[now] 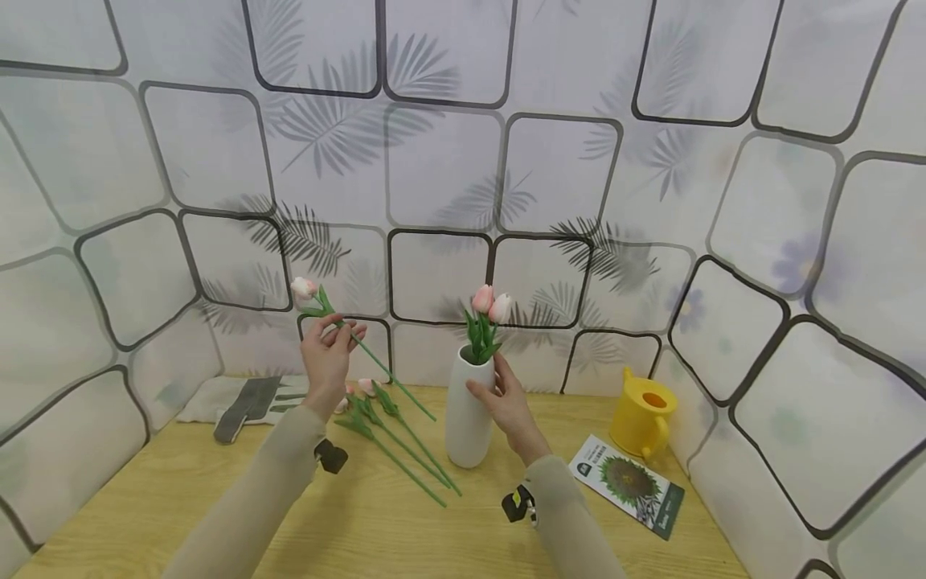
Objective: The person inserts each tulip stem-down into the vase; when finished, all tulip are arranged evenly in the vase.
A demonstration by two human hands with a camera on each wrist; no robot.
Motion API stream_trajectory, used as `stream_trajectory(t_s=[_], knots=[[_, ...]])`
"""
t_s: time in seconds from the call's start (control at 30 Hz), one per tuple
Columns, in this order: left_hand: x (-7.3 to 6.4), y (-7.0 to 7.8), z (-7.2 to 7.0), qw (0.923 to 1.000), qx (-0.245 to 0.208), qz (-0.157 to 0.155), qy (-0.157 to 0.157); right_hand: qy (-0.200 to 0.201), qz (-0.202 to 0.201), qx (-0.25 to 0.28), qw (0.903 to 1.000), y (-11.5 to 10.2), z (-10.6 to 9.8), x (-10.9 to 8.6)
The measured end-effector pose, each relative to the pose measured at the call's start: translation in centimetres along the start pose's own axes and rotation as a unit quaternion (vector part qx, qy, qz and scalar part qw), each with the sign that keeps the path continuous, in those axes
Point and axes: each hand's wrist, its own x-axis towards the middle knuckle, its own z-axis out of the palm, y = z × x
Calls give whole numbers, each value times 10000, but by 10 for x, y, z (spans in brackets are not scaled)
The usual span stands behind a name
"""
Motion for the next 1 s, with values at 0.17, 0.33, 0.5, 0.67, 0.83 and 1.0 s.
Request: stream_trajectory(t_s=[0.17, 0.33, 0.5, 0.67, 0.83, 1.0], knots=[[2, 7, 8, 9995, -266, 170, -44, -32, -8, -34, 10000, 0, 0, 0], [4, 15, 18, 9983, -528, 259, 16, -1, -1, -22, 10000, 0, -1, 0], [6, 26, 31, 9966, -759, 315, 98, -26, 56, 10, 10000, 0, -3, -1], [7, 30, 46, 9944, -903, 418, 353, -3, 12, 23, 10000, 2, -2, -2], [8, 34, 58, 9920, -976, 633, 490, -10, -6, 41, 10000, 1, -2, -1], [7, 37, 69, 9928, -671, 851, 515, -49, 48, 78, 9999, 0, -1, -2]])
